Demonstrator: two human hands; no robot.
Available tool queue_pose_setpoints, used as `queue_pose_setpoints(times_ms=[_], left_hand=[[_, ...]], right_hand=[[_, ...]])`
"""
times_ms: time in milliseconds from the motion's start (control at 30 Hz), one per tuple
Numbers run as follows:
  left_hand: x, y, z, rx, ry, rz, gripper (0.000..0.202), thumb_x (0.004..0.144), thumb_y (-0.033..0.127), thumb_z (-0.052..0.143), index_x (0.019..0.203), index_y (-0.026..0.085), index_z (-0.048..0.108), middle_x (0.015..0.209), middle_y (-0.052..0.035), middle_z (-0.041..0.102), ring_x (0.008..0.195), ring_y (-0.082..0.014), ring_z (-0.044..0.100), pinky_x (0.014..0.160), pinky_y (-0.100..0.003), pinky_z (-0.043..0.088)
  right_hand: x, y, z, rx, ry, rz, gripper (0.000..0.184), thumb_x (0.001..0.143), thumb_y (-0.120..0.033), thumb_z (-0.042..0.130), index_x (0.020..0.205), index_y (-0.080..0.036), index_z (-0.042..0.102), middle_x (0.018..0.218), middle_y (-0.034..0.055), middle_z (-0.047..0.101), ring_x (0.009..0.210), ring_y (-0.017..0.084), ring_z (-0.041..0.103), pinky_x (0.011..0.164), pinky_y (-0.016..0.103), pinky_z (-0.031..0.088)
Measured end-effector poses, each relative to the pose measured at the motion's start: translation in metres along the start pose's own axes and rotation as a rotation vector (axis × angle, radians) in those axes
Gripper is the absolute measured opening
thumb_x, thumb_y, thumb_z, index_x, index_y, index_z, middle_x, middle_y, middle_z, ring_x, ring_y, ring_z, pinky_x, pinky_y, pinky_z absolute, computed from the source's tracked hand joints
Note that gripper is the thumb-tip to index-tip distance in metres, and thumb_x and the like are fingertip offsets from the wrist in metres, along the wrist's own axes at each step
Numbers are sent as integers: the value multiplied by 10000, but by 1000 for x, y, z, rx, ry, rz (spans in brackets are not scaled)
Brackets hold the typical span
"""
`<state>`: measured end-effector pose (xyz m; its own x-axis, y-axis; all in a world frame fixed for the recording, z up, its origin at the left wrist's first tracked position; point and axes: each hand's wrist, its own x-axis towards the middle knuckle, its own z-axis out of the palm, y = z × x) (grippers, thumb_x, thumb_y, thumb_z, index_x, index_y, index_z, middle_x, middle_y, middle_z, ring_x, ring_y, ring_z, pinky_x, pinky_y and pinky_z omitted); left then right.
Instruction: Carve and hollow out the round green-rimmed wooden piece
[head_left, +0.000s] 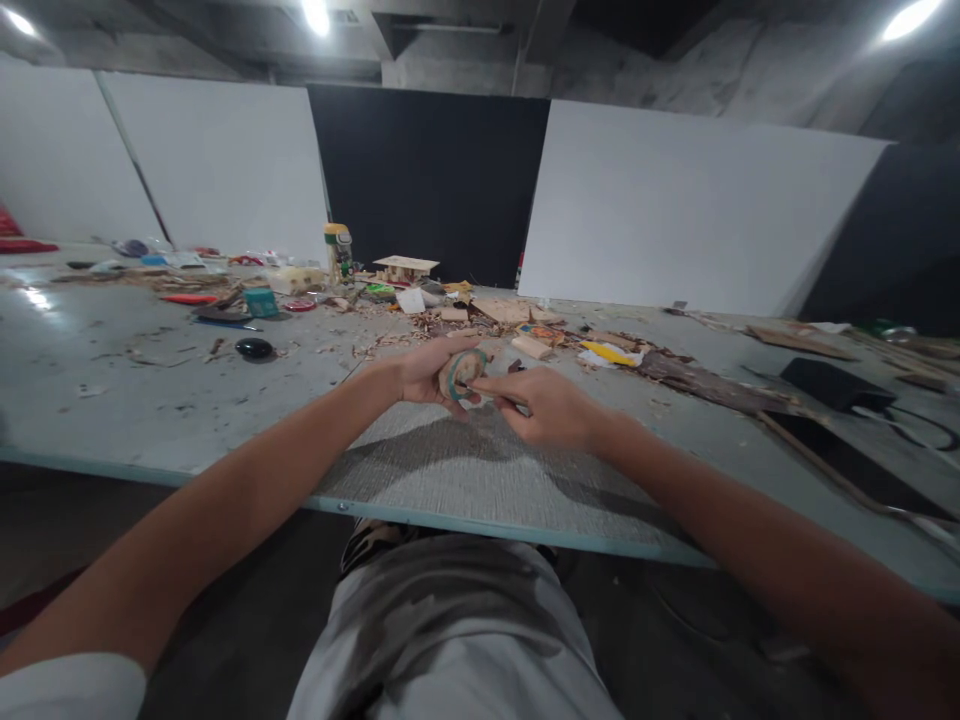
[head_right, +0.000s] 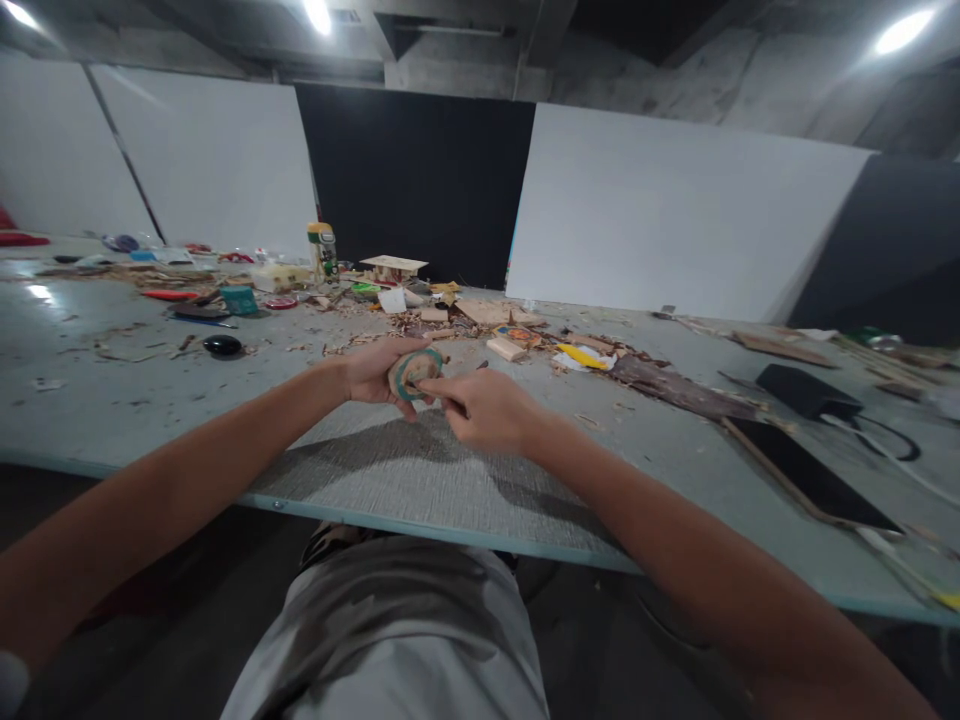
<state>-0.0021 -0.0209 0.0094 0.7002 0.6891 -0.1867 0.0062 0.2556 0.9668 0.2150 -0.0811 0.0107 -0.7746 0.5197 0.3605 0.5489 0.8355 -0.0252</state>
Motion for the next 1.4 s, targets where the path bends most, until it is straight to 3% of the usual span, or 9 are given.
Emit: queue_pose_setpoints(times_ms=[400,667,867,1000,1133,1267,1400], left_hand=[[3,-3,-2,-2,5,39,407,985,500,449,866,165,646,718,-55,675,728,-209,668,718,-418,620],[4,-2,1,-9,45,38,414,981,521,449,875,168,637,700,-59,666,673,-202,659,609,-362,593],[3,-2,5,7,142,40,381,986,477,468,862,153,627,673,-48,639,665,-185,651,645,-361,594],[1,-3,7,27,141,34,401,978,488,472,825,155,635,653,-39,620,619,-177,623,614,-361,598],[4,-8,11,42,138,34,406,987,445,448,753,160,618,635,-33,604,597,-163,603,582,-333,595],[8,-16,18,132,142,-7,450,956,507,464,709,157,601,612,-38,580,541,-159,572,462,-279,540],[6,-16,20,207,38,-27,430,947,532,463,849,157,647,681,-55,627,558,-173,600,422,-252,504]], right_hand=[[1,-3,0,-26,4,70,520,829,-155,464,1306,-219,661,935,55,755,690,165,583,634,268,358],[3,-1,-2,27,39,77,521,800,-130,450,1257,-200,692,852,49,744,611,147,533,599,269,336],[3,0,-1,36,35,62,417,788,-120,454,1085,-193,738,738,26,702,538,120,455,566,265,301],[3,0,0,44,16,82,427,798,-127,465,1136,-196,717,674,4,663,499,112,398,541,263,278],[2,5,5,25,1,44,369,838,-138,476,1113,-192,716,758,33,711,564,131,494,577,264,308],[1,12,11,39,-8,-41,290,905,-179,493,1051,-192,744,878,68,763,673,161,605,653,270,359],[1,16,12,118,-11,-80,251,929,-197,517,999,-201,759,876,57,769,691,154,639,678,257,387]])
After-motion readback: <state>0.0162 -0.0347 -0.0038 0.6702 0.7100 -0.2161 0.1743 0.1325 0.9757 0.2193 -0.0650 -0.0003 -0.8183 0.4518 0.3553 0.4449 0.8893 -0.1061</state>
